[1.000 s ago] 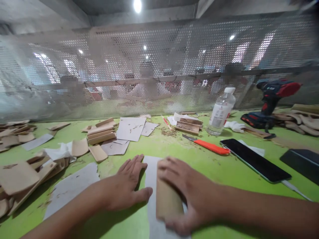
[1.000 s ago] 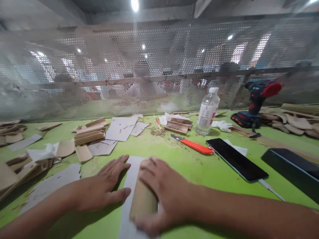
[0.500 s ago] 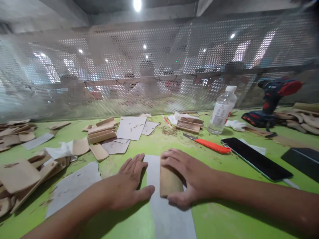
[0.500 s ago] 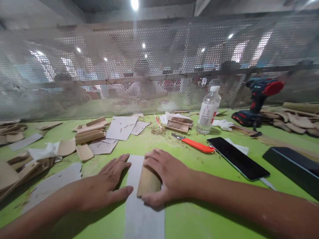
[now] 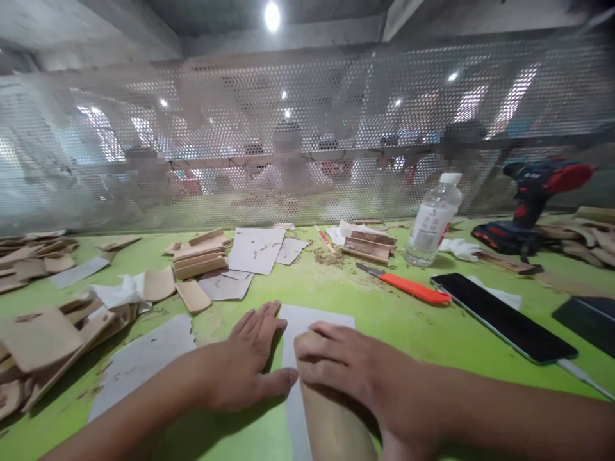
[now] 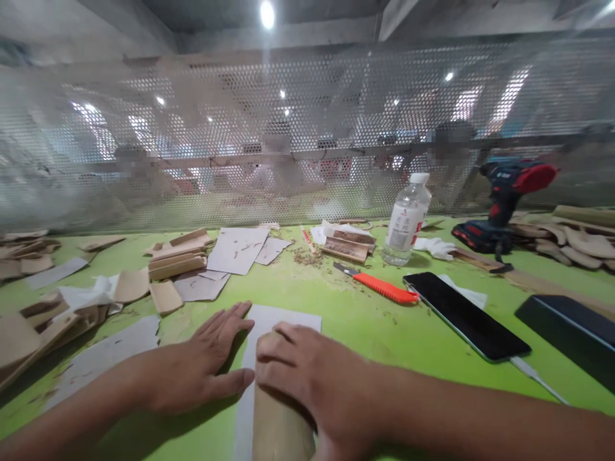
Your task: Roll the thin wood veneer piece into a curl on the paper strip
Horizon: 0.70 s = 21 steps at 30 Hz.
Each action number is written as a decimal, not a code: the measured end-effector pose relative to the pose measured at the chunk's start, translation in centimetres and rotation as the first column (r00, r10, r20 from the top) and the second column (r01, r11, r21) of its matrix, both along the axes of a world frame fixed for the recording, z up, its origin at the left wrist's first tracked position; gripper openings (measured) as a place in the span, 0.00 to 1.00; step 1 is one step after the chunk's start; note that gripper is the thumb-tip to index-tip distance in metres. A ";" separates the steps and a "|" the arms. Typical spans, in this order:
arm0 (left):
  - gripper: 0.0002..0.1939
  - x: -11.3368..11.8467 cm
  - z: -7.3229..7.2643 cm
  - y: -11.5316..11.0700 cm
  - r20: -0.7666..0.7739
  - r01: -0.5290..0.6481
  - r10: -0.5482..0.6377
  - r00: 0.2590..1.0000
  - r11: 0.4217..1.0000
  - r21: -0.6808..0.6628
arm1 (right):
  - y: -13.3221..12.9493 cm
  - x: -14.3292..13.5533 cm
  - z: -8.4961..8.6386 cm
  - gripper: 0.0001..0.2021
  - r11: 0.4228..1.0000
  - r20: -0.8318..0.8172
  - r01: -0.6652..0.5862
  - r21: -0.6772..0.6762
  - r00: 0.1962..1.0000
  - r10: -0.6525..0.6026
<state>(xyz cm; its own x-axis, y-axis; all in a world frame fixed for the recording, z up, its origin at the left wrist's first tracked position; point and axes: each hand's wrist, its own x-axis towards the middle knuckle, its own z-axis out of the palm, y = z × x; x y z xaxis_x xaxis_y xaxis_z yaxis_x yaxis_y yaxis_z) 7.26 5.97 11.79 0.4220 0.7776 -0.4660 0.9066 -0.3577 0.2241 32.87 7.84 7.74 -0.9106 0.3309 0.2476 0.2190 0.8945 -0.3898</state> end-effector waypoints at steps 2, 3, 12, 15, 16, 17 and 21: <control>0.49 -0.1 -0.1 0.0 0.009 -0.020 0.020 1.000 1.000 0.015 | 0.1 0.1 0.1 0.41 0.992 0.016 0.128 0.012 0.992 -0.128; 0.50 -0.1 -0.2 0.0 0.009 -0.029 0.029 1.000 0.999 0.020 | 0.2 0.1 0.1 0.42 0.977 0.013 0.211 0.025 0.977 -0.211; 0.50 0.2 0.1 0.0 -0.042 -0.041 0.041 0.998 0.999 -0.004 | 0.1 0.1 -0.1 0.44 0.968 0.003 0.250 0.026 0.968 -0.250; 0.50 0.1 0.0 -0.1 -0.016 -0.021 0.021 1.000 1.000 -0.001 | -0.1 0.1 0.0 0.44 0.984 0.030 0.179 0.018 0.983 -0.179; 0.50 0.0 0.0 -0.1 -0.009 -0.008 0.008 1.000 1.000 -0.003 | -0.1 0.1 0.0 0.45 0.996 0.030 0.091 0.001 0.995 -0.091; 0.50 0.0 -0.1 -0.1 -0.005 0.000 0.000 1.000 1.000 -0.004 | -0.1 0.1 0.0 0.45 0.999 0.024 0.031 -0.011 0.999 -0.031; 0.51 -0.3 -0.6 0.0 0.025 -0.023 0.022 0.999 0.999 0.040 | 0.1 0.1 0.0 0.44 0.968 0.009 0.251 0.016 0.968 -0.251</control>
<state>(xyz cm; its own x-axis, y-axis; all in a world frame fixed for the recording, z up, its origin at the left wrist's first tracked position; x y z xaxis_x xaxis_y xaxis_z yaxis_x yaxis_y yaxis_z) 6.94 5.95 11.14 0.4153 0.8048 -0.4240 0.9088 -0.3466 0.2323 32.95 7.91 7.74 -0.8014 0.5460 0.2443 0.4419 0.8156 -0.3735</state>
